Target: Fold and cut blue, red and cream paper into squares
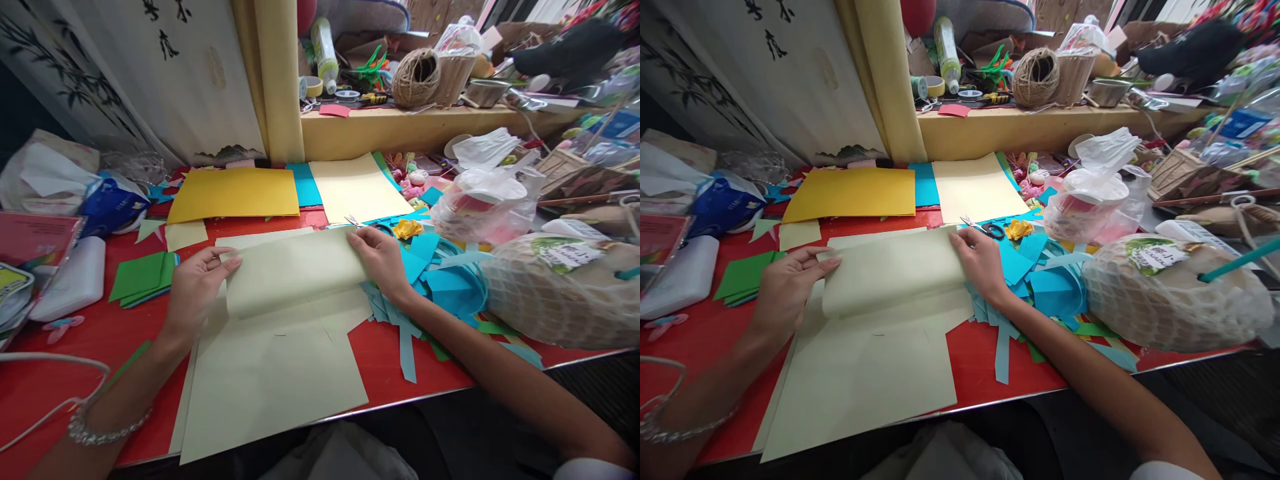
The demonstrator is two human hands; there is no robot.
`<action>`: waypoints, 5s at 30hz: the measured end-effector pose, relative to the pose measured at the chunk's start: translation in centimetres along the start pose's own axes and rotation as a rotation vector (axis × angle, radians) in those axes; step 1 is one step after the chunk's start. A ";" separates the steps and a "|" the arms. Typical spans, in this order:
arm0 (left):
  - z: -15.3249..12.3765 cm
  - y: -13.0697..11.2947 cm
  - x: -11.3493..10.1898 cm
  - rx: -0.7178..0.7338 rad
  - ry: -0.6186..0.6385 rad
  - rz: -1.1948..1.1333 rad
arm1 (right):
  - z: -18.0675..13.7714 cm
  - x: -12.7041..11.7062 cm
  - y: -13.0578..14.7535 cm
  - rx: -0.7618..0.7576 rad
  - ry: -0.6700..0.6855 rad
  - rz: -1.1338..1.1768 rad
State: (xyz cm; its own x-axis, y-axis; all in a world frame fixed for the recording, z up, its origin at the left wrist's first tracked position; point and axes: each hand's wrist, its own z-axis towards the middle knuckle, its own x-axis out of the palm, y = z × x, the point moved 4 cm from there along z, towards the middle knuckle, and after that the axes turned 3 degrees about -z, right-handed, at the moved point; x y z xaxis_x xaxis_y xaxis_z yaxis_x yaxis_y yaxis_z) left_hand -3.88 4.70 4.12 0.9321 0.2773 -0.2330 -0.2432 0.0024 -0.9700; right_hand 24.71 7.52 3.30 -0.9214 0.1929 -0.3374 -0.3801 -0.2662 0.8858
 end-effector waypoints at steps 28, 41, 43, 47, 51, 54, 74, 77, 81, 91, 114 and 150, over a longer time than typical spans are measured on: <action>-4.2 -0.1 5.5 0.965 0.182 1.659 | 0.2 1.9 -1.0 -0.068 0.258 -0.866; -3.6 0.4 5.0 1.354 0.557 1.160 | 0.6 1.8 -1.0 -0.032 0.307 -0.751; -3.4 0.5 4.8 1.359 0.547 1.137 | 0.6 1.8 -1.0 -0.031 0.309 -0.754; -3.4 0.7 4.8 1.274 0.550 1.139 | 0.7 1.8 -1.0 -0.032 0.316 -0.740; -4.0 0.4 5.1 1.150 0.546 1.180 | 0.7 1.8 -1.0 -0.039 0.316 -0.724; -4.5 0.0 5.4 1.088 0.556 1.209 | 0.7 1.9 -0.8 -0.054 0.319 -0.728; -4.7 0.0 5.4 1.050 0.541 1.178 | -10.2 5.8 5.5 -0.857 0.616 -0.783; -4.7 -0.1 5.4 1.047 0.542 1.164 | -12.4 6.4 4.5 -0.830 0.621 -0.815; -4.8 -0.3 5.4 1.037 0.534 1.151 | -12.3 5.1 3.2 -0.809 0.574 -0.877; -4.8 -0.3 5.3 1.023 0.540 1.129 | -10.8 -0.6 2.2 -0.573 0.532 -0.949; -10.6 1.7 -1.6 1.209 0.417 1.266 | -9.9 -1.2 1.4 -0.620 0.646 -0.882; -2.2 1.4 0.1 0.048 0.185 0.722 | -10.3 -1.2 0.7 -0.669 0.409 -0.729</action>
State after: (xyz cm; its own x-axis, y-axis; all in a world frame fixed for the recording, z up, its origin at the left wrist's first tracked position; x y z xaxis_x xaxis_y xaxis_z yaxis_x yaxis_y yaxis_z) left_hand -3.52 2.61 2.53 0.5648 0.0596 -0.8231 -0.8196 -0.0762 -0.5679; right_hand 24.75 -2.65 1.09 -0.3641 0.2160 -0.9060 -0.7025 -0.7023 0.1149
